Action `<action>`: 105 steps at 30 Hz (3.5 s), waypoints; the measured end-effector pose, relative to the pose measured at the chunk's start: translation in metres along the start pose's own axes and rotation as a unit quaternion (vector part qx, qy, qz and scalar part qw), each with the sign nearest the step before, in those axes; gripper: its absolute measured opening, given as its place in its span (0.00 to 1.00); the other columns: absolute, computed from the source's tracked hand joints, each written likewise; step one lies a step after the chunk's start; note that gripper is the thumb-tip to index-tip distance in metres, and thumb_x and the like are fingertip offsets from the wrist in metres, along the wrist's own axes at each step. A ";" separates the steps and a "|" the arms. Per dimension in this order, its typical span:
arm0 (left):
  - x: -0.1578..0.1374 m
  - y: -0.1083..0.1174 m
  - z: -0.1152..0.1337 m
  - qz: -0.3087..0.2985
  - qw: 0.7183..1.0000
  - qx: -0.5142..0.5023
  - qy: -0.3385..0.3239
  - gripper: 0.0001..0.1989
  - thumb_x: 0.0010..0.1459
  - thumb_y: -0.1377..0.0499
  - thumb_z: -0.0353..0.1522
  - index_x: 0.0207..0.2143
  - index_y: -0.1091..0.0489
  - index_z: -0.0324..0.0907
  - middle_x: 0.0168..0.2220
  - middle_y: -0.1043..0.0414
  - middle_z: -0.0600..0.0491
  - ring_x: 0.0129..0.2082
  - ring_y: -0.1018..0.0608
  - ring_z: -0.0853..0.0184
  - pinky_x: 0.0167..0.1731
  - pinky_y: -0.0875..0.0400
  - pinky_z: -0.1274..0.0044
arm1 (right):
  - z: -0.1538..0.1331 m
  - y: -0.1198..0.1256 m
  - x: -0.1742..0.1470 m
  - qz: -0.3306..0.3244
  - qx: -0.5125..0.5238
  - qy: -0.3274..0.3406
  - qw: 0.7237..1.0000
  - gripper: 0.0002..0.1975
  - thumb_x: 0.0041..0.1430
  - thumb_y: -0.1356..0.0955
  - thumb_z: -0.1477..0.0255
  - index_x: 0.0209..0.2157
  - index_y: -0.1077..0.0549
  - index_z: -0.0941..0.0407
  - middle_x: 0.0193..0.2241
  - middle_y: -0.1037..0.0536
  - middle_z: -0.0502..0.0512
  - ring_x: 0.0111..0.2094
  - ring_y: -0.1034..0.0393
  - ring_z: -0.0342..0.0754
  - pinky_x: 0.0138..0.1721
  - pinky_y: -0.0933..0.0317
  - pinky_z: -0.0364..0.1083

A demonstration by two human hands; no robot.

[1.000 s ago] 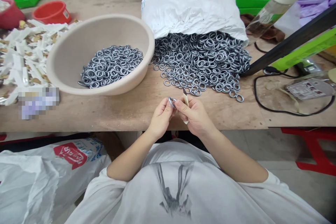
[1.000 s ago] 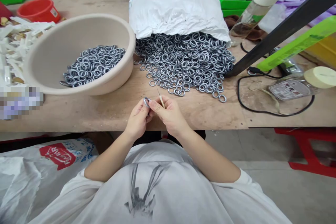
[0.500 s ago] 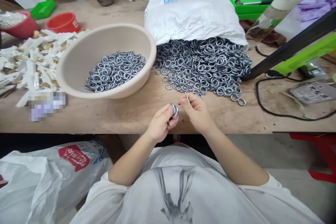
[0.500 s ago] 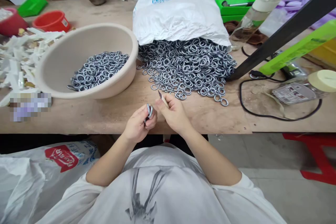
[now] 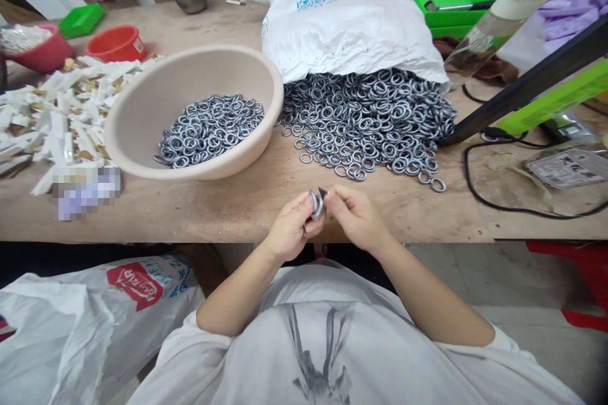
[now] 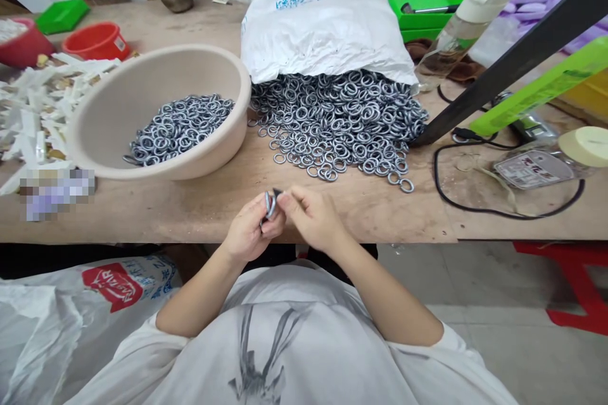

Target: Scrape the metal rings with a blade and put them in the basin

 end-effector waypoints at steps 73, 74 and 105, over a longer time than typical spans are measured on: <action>0.008 0.021 -0.018 0.082 0.978 -0.152 0.113 0.23 0.34 0.21 0.31 0.26 0.31 0.38 0.23 0.27 0.59 0.21 0.25 0.77 0.22 0.27 0.87 | 0.012 -0.008 -0.003 0.001 0.273 -0.032 0.962 0.18 0.57 0.27 0.54 0.40 0.24 0.54 0.30 0.21 0.50 0.29 0.28 0.45 0.35 0.33 0.46; 0.008 0.022 -0.016 0.090 0.979 -0.148 0.103 0.22 0.34 0.21 0.31 0.25 0.32 0.38 0.23 0.27 0.59 0.21 0.25 0.77 0.21 0.28 0.88 | 0.012 -0.005 -0.003 0.010 0.254 -0.028 0.967 0.20 0.57 0.28 0.53 0.40 0.25 0.54 0.31 0.21 0.51 0.29 0.28 0.45 0.35 0.33 0.46; 0.006 0.019 -0.007 0.157 0.982 -0.098 0.031 0.20 0.41 0.25 0.33 0.24 0.36 0.39 0.23 0.35 0.60 0.20 0.33 0.79 0.20 0.35 0.86 | -0.031 0.007 -0.024 0.033 -0.149 0.126 0.980 0.19 0.67 0.36 0.59 0.24 0.36 0.54 0.20 0.36 0.47 0.22 0.43 0.42 0.27 0.51 0.45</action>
Point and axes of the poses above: each hand's wrist, its own x-axis towards the middle knuckle, its own y-axis out of the back of the hand, z = x × y, the point moved 8 cm from there along x, towards the middle knuckle
